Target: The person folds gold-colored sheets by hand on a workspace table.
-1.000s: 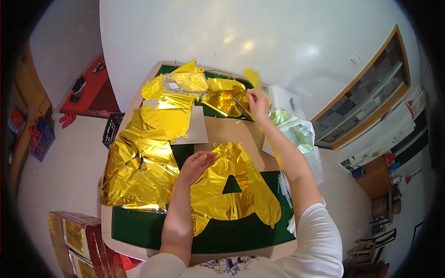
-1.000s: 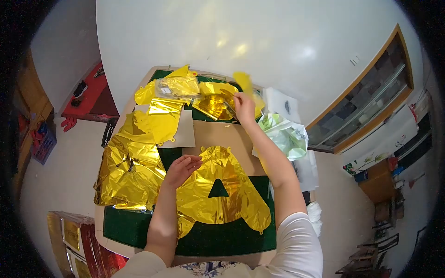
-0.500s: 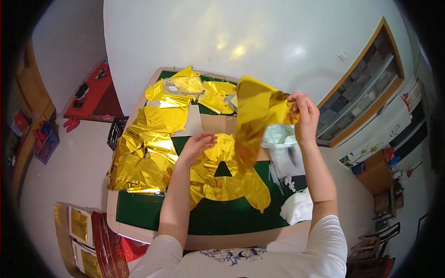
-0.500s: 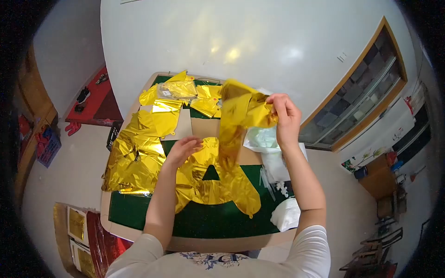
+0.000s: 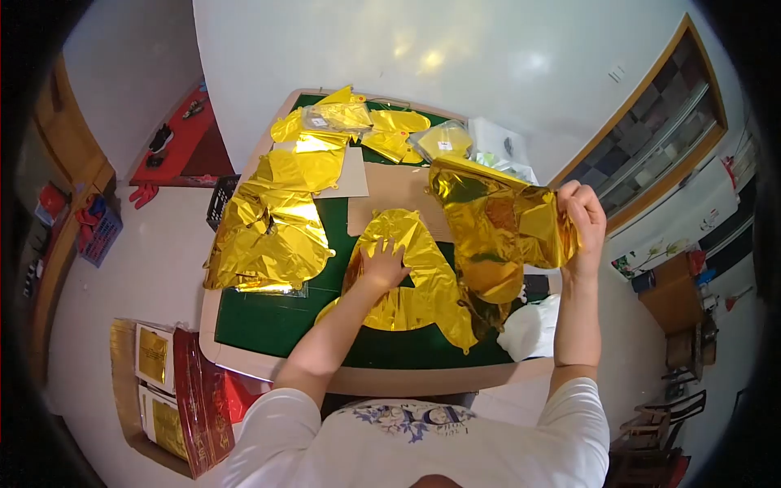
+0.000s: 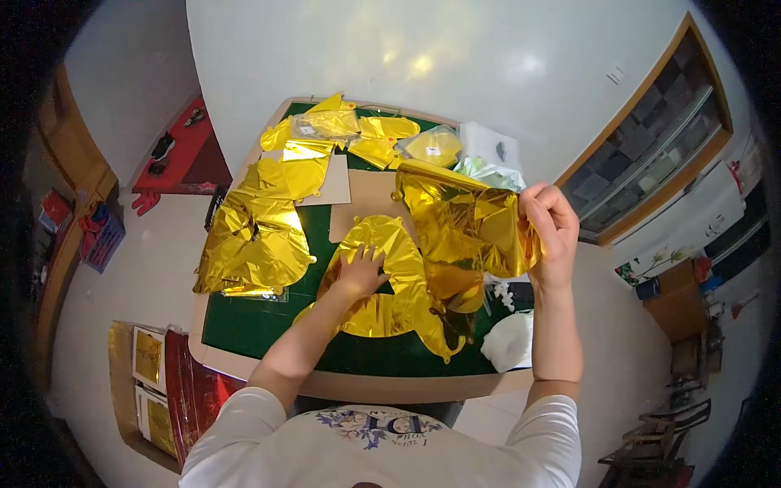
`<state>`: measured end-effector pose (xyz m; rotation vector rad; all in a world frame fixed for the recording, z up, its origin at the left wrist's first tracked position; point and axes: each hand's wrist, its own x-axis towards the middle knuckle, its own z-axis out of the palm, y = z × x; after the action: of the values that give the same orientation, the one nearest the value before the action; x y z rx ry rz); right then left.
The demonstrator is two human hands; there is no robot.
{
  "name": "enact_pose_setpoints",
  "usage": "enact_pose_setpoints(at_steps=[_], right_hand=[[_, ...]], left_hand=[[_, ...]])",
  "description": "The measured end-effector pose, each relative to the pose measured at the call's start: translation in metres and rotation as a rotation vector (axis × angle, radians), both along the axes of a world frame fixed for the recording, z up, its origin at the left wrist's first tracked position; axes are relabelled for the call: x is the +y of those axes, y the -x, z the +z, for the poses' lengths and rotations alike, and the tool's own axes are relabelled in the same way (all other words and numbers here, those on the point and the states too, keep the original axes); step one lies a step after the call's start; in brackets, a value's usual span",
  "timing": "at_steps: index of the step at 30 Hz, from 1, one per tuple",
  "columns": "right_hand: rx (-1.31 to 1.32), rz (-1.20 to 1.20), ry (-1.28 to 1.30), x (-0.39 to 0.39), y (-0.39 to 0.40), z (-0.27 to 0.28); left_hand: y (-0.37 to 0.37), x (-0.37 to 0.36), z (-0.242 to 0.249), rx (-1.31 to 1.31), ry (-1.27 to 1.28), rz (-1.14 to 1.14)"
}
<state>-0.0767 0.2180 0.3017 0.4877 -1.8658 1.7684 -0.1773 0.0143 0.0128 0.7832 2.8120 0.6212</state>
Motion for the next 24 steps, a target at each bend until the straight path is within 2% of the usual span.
enact_pose_setpoints(at_steps=[1,4,6,9,10,12,13,14,15,16,17,18,19,20,22,24], right_hand=[[-0.004,-0.008,0.01,0.002,-0.005,-0.002],[-0.013,0.016,0.041,0.0,-0.02,-0.004],[-0.021,0.009,0.064,0.001,-0.027,-0.007],[-0.024,0.026,0.078,-0.002,-0.032,-0.009],[-0.049,0.066,0.085,-0.007,-0.034,-0.01],[-0.075,0.1,0.096,-0.014,-0.036,-0.013],[-0.072,0.168,0.136,-0.015,-0.037,-0.015],[-0.068,0.237,0.175,-0.016,-0.037,-0.017],[-0.057,0.255,0.308,-0.02,-0.04,-0.017],[-0.053,0.253,0.307,-0.021,-0.042,-0.018],[-0.047,0.214,0.4,-0.022,-0.043,-0.019],[-0.04,0.174,0.492,-0.021,-0.045,-0.023],[-0.068,0.137,0.453,-0.01,-0.044,-0.035],[-0.108,0.041,0.406,-0.005,-0.047,-0.048],[-0.221,0.023,0.427,0.005,-0.062,-0.076],[-0.321,-0.061,0.289,0.011,-0.08,-0.109]], left_hand=[[-0.008,0.006,-0.004,0.131,0.137,0.001],[-0.006,0.02,-0.005,0.036,0.156,-0.021],[-0.009,0.027,0.002,0.012,0.093,-0.018],[-0.015,0.03,0.029,0.1,-0.222,-0.074],[-0.017,0.031,0.03,0.097,-0.221,-0.079],[-0.021,0.035,0.033,-0.458,-0.794,-0.289],[-0.028,0.037,0.032,-0.801,-0.984,-0.283],[-0.038,0.036,0.031,-0.804,-0.981,-0.287],[-0.051,0.033,0.033,-1.038,-1.032,-0.312],[-0.063,0.03,0.035,-1.274,-1.074,-0.335],[-0.074,0.029,0.034,-1.275,-1.074,-0.337],[-0.086,0.028,0.033,-1.42,-1.328,-0.375],[-0.096,0.027,0.034,-1.559,-1.585,-0.409],[-0.102,0.019,0.034,-1.563,-1.583,-0.409],[-0.107,-0.013,0.04,-1.566,-1.686,-0.29],[-0.117,-0.045,0.07,-1.632,-1.728,-0.137]])
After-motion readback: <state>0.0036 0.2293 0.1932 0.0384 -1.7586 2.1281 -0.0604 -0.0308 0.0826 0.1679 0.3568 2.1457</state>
